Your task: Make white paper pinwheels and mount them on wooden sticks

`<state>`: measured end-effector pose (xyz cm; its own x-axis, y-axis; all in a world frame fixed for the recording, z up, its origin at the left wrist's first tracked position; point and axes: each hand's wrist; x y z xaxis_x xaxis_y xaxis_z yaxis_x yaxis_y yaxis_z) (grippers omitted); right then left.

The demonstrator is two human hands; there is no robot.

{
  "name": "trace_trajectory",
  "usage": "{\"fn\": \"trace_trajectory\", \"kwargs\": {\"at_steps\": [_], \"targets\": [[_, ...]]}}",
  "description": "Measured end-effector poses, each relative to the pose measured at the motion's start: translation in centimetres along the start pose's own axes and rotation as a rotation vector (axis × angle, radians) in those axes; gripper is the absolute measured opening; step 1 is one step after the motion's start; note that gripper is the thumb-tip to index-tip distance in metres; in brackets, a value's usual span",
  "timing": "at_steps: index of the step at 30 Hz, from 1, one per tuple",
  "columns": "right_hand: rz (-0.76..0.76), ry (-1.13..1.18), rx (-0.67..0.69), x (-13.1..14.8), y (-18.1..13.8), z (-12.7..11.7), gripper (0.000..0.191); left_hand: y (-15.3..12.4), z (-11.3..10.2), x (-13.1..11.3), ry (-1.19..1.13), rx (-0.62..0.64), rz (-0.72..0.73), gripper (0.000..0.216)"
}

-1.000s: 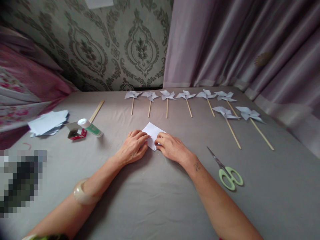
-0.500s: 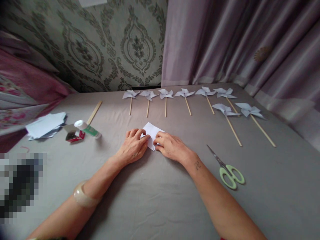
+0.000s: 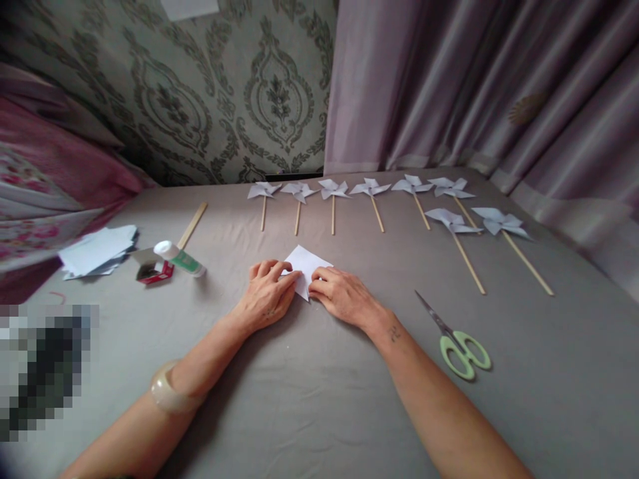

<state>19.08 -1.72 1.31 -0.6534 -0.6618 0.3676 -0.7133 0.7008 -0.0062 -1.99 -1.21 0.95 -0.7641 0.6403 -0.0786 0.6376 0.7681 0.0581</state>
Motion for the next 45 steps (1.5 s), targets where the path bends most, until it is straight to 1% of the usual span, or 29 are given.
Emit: {"fn": "trace_trajectory", "kwargs": {"at_steps": [5,11,14,18,23,28,33,38,45], "targets": [[-0.009,0.087,0.018,0.5,-0.1,-0.3,0.02,-0.3,-0.2,0.0,-0.003,-0.017,0.039,0.029],[-0.038,0.232,0.07,0.8,-0.3,0.0,0.015,-0.4,-0.3,-0.1,-0.021,-0.063,0.104,0.023],[-0.042,0.298,0.06,0.8,-0.2,0.1,0.014,-0.4,-0.2,-0.2,-0.021,-0.061,0.117,0.021],[0.03,0.389,-0.012,1.1,0.0,0.1,0.013,-0.4,-0.2,-0.2,-0.029,-0.062,0.121,0.017],[0.101,0.427,-0.1,1.4,0.6,0.7,0.011,-0.5,-0.3,-0.2,-0.047,-0.061,0.114,0.016],[0.294,0.408,-0.17,1.7,1.2,1.2,0.012,-0.4,-0.4,-0.3,-0.033,-0.051,0.111,0.019],[0.433,0.34,-0.18,2.0,1.7,1.6,0.015,-0.4,-0.3,-0.3,-0.026,-0.064,0.109,0.018],[0.486,0.296,-0.173,2.3,2.1,1.6,0.015,-0.4,-0.3,-0.3,-0.025,-0.067,0.103,0.017],[0.501,0.315,-0.186,2.4,2.3,1.7,0.012,-0.4,-0.4,-0.3,-0.036,-0.073,0.101,0.015]]}}
Point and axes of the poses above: each hand's wrist, its own y-axis towards the middle knuckle, its own z-axis out of the palm, x = y × z, and after that the axes turned 14 degrees about x, right-handed
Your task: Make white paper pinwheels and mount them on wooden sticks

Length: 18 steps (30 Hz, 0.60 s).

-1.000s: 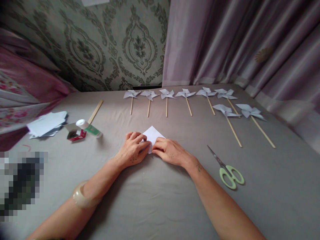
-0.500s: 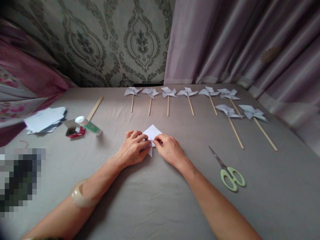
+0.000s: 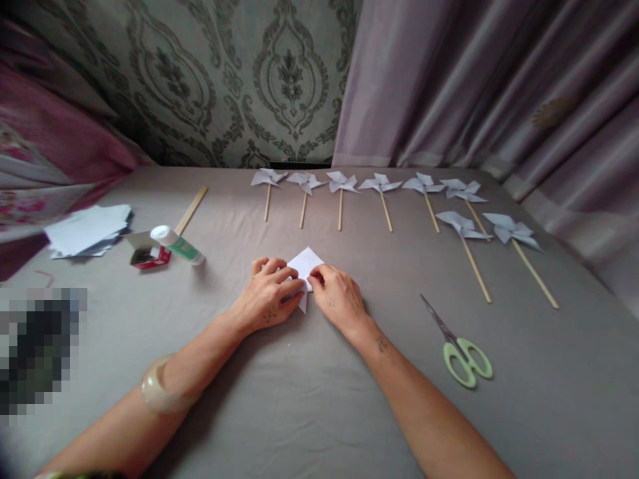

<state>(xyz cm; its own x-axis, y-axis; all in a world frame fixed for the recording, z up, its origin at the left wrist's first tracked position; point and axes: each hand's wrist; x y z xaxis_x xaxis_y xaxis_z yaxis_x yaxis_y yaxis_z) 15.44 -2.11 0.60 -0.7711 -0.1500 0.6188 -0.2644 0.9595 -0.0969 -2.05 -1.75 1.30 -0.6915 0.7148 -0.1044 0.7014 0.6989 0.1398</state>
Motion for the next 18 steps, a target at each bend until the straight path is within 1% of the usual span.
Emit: {"fn": "trace_trajectory", "kwargs": {"at_steps": [7,18], "targets": [[-0.051,-0.001,-0.001,-0.06,0.12,-0.08,0.01,-0.02,0.03,-0.04,-0.006,-0.003,-0.003,0.016],[-0.089,-0.032,0.061,-0.09,0.36,-0.52,0.016,-0.04,-0.06,-0.08,-0.019,0.016,-0.006,0.019]]}}
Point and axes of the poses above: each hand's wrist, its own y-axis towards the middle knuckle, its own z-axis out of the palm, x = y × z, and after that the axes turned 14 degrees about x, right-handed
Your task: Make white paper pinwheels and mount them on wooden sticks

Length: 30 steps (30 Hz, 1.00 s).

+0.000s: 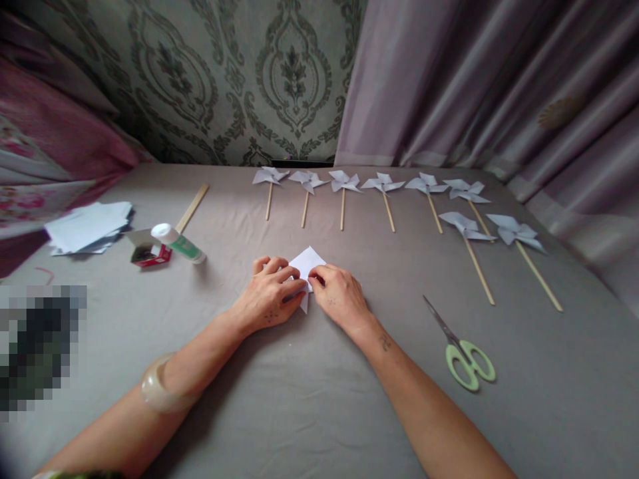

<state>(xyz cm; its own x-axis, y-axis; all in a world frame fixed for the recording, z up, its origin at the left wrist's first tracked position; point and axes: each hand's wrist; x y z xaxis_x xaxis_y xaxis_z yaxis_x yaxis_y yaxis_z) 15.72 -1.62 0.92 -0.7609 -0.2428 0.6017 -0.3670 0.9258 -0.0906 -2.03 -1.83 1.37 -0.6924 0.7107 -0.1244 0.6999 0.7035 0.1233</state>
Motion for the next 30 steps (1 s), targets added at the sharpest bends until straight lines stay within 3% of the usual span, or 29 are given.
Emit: {"fn": "trace_trajectory", "kwargs": {"at_steps": [30], "targets": [[0.055,-0.246,0.088,1.0,-0.49,-0.2,0.025,-0.06,0.2,0.17,-0.016,-0.003,0.004,0.018]]}}
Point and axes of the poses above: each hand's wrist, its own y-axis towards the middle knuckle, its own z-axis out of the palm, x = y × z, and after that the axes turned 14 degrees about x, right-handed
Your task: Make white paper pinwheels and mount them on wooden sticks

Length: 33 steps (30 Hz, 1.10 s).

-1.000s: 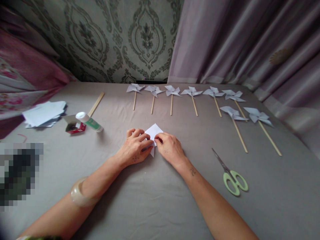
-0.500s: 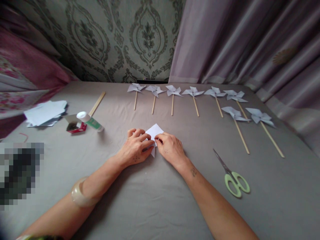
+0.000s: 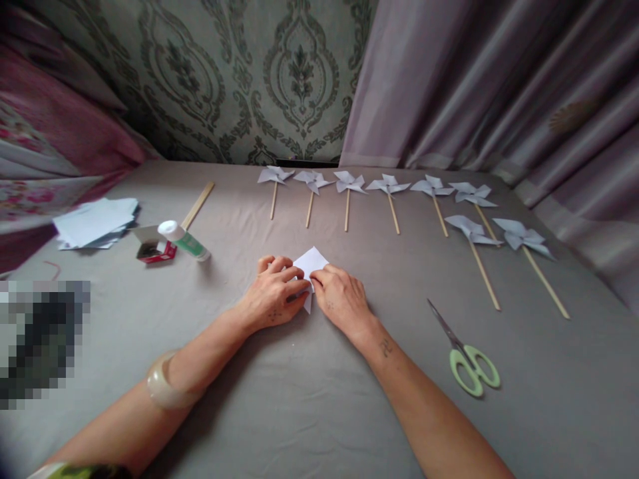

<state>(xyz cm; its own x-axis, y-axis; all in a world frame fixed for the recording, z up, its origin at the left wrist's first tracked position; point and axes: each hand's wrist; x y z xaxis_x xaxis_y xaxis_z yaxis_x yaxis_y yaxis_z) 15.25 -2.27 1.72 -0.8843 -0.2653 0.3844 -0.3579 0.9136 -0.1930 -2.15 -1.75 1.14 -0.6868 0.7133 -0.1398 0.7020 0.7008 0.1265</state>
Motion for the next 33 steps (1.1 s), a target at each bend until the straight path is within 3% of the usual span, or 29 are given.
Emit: {"fn": "trace_trajectory", "kwargs": {"at_steps": [7,15,23,29,33], "targets": [[-0.03,-0.127,0.059,1.0,-0.4,-1.3,0.023,0.2,-0.2,0.1,-0.127,-0.038,-0.073,0.017],[-0.111,-0.282,0.194,2.1,1.3,-3.5,0.021,0.3,0.0,0.6,-0.3,-0.245,-0.354,0.017],[-0.082,-0.295,0.244,2.2,1.7,-3.6,0.02,0.4,0.1,0.9,-0.315,-0.221,-0.506,0.021],[-0.061,-0.275,0.296,2.5,3.0,-4.5,0.022,0.4,0.4,1.1,-0.415,-0.302,-0.497,0.018],[-0.035,-0.278,0.272,2.4,3.0,-4.4,0.021,0.4,0.3,1.1,-0.393,-0.254,-0.519,0.02]]}}
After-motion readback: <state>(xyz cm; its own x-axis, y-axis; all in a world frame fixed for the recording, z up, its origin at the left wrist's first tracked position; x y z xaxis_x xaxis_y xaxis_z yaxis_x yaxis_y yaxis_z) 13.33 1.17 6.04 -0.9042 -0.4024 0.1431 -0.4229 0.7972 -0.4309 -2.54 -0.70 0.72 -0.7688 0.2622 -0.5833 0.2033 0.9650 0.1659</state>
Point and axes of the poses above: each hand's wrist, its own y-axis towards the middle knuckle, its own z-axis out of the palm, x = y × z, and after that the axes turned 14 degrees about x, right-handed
